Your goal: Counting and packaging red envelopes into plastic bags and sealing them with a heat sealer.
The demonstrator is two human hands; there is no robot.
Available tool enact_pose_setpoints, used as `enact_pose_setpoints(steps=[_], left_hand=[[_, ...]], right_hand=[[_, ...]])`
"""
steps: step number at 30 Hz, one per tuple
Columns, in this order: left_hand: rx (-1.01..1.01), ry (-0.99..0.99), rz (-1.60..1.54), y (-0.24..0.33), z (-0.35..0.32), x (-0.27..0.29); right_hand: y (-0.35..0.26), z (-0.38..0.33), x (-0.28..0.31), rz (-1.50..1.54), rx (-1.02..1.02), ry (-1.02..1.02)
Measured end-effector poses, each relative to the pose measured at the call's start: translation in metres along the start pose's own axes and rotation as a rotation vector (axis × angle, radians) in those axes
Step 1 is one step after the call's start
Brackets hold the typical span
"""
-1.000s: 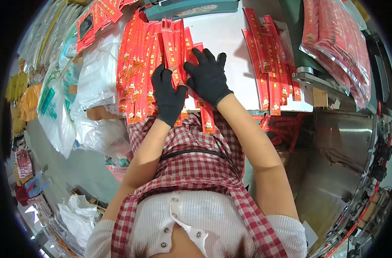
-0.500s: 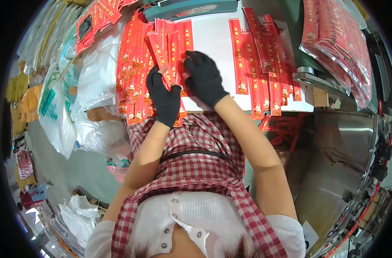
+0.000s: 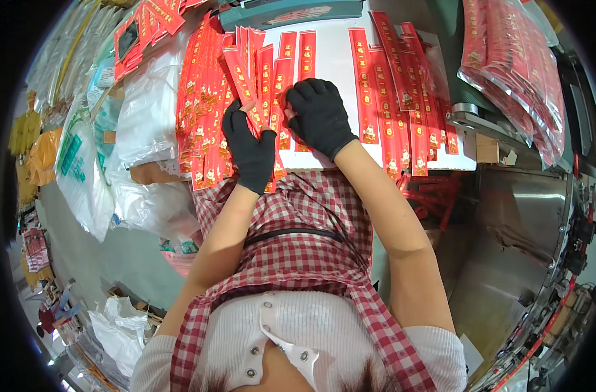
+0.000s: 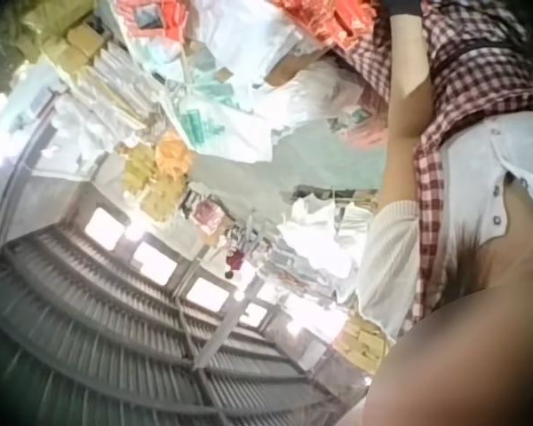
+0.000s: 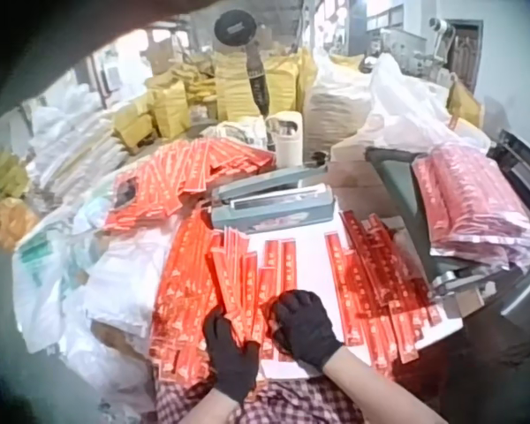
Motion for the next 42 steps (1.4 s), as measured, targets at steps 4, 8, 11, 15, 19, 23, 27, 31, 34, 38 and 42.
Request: enact_pose_setpoints(steps=[4,8,11,15,19,23,27,31,34,38,42], left_hand=[[0.016,-0.008,-0.015,-0.001,0.000,-0.001],[-0.010,-0.031,0.023,0.000,0.000,-0.003],[0.026,-0.083,0.018,0.001,-0.001,-0.002],[0.019,-0.046,-0.024,-0.002,-0.001,-0.003],[0.061,-0.054,-0.051,-0.004,-0.002,-0.002],[0.096,-0.009,-0.059,-0.003,0.000,0.002],[0.154,0.034,-0.134,0.000,-0.002,-0.003],[0.179,0.068,-0.193,0.002,-0.003,-0.007],[0.226,0.081,-0.258,0.000,-0.002,-0.006],[0.240,0.086,-0.286,-0.001,-0.003,-0.005],[0.308,0.076,-0.502,-0.003,-0.004,-0.008]], right_hand=[[-0.004,0.002,0.002,0.000,0.096,0.016],[-0.008,0.008,-0.010,0.073,0.201,-0.028],[-0.011,0.009,-0.013,0.113,0.225,-0.039],[-0.007,0.001,-0.003,0.152,0.095,-0.079],[0.022,-0.015,0.013,0.159,0.026,-0.051],[0.050,-0.016,0.036,-0.151,-0.180,-0.052],[0.026,-0.007,0.015,0.051,-0.266,0.004],[-0.021,-0.003,-0.011,0.223,0.041,0.111],[-0.026,-0.001,-0.015,0.201,0.026,0.075],[-0.023,0.000,-0.003,0.133,0.004,-0.040],[-0.004,-0.010,0.001,0.088,-0.043,-0.021]])
Point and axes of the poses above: each hand's wrist, its own z-axis towards the middle knuckle, its own x-axis out of the back of the hand, y = z × x, the point moved 3 cm from there along z, towards the middle knuckle, and after that the axes turned 3 degrees about -x, right-handed, at the moved point
